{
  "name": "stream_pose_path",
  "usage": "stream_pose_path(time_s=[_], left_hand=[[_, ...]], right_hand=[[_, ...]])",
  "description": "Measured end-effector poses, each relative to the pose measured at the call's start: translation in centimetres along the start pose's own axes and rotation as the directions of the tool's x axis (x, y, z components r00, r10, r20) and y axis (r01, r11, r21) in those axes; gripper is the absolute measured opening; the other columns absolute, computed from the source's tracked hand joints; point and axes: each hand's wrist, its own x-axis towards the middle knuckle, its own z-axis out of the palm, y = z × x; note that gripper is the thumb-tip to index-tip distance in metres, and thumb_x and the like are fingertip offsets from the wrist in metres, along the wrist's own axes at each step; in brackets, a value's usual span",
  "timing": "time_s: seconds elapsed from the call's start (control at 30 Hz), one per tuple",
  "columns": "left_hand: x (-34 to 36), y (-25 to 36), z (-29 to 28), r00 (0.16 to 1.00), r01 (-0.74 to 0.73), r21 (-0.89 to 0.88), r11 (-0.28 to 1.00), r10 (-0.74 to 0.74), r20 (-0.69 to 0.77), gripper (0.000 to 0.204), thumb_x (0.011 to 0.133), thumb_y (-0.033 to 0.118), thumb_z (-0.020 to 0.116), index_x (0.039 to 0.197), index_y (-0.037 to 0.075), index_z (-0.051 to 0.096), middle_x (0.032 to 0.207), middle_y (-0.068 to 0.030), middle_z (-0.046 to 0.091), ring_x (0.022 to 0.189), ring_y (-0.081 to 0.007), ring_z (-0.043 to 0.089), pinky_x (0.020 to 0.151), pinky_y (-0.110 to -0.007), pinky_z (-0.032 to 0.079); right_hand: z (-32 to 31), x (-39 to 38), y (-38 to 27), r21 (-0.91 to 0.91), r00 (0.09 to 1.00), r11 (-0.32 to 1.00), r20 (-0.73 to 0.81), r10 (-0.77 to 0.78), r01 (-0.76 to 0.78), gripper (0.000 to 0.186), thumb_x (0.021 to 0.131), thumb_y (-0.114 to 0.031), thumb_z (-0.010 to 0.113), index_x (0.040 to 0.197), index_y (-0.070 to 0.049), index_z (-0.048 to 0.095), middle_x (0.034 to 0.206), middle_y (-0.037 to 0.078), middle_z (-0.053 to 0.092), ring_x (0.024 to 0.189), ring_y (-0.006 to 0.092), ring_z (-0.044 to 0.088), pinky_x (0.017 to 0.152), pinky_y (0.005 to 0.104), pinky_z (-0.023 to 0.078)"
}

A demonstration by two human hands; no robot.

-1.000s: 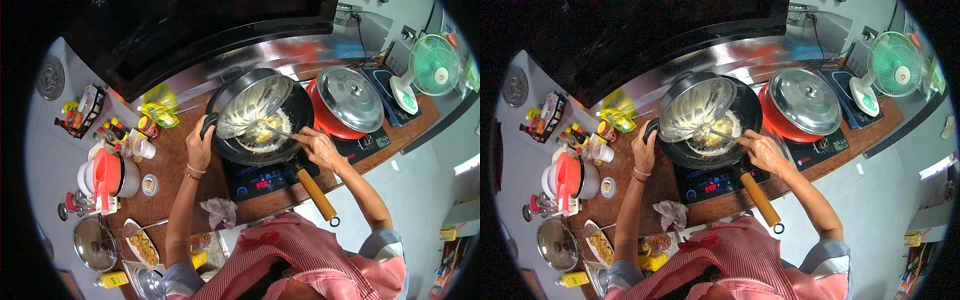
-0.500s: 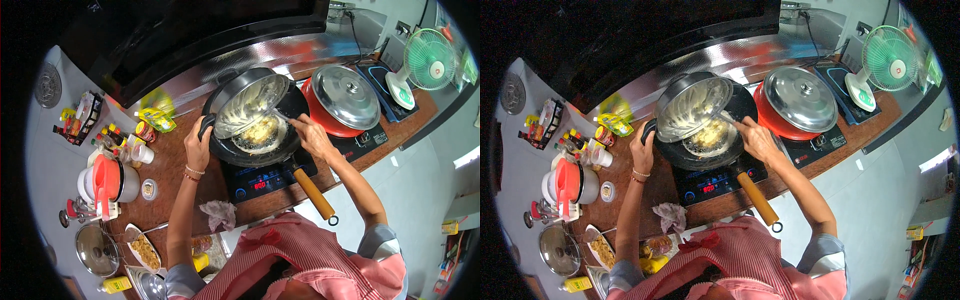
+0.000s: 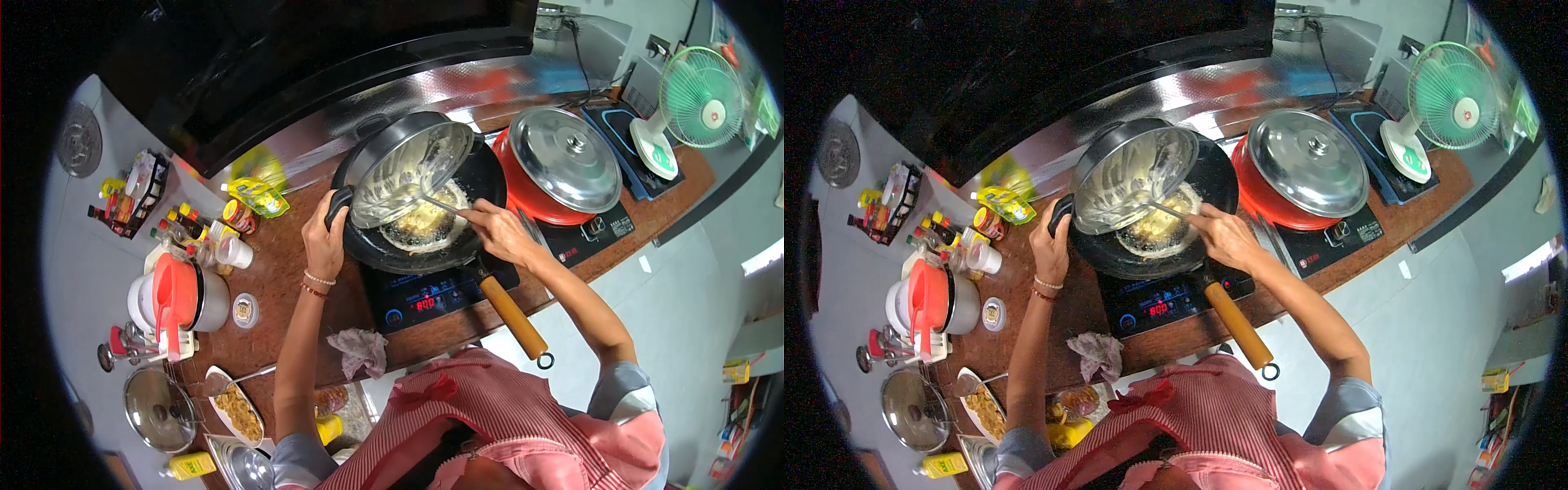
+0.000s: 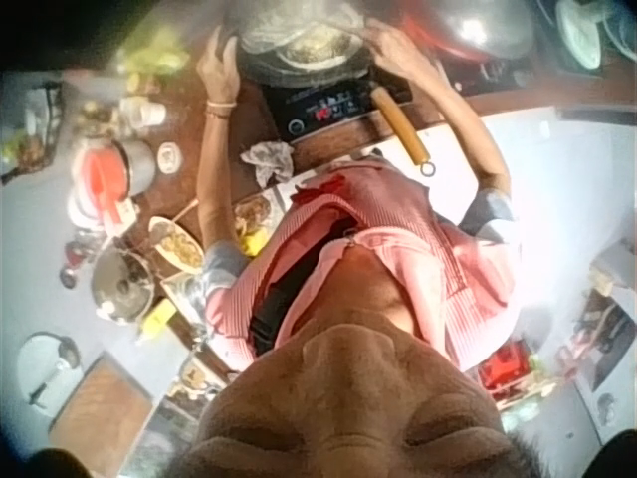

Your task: The person stir-frys a mixture in a wok with a spatula, pours whisked eggs from a pot into the wok, continues stir-frying, and then cleans the pot in a sink using a ladle and running water.

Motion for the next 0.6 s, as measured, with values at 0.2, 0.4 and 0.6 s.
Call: stream_pose_path(time_s=[0.2,0.4,0.6], left_hand=[[-0.2,-0.3,0.1,1.0,0.023,0.006,1.0,-0.023,0.015,0.027,0.082,0.003,0.058,0.108,-0.006,0.054,0.098,-0.0183,0.062,0.087,-0.0283,0.062,0.076,-0.032,0.047],[0.3,0.0,-0.1,1.0,0.004,-0.003,1.0,-0.004,0.017,0.027,0.083,0.003,0.057,0.108,-0.006,0.053,0.098,-0.0184,0.062,0.087,-0.0284,0.062,0.076,-0.032,0.047],[-0.1,-0.7,0.6,0.999,0.038,0.003,0.999,-0.038,0.026,0.027,0.082,0.002,0.058,0.107,-0.006,0.054,0.098,-0.0188,0.062,0.087,-0.0286,0.062,0.077,-0.032,0.047]], right_hand=[[-1.8,0.2,-1.2,-0.061,0.997,0.996,0.032,0.069,-0.067,0.033,0.074,0.0,0.05,0.106,-0.004,0.058,0.089,0.015,0.052,0.074,0.0362,0.057,0.064,0.0423,0.047],[-0.9,0.5,-0.6,-0.076,0.997,0.996,0.051,0.05,-0.046,0.037,0.071,0.001,0.048,0.107,-0.004,0.058,0.091,0.015,0.053,0.075,0.036,0.058,0.065,0.0427,0.048],[-2.3,0.3,-0.2,-0.114,0.992,0.987,-0.07,0.108,-0.116,0.039,0.072,0.003,0.049,0.109,-0.004,0.057,0.093,0.016,0.052,0.075,0.0369,0.057,0.065,0.0437,0.048]])
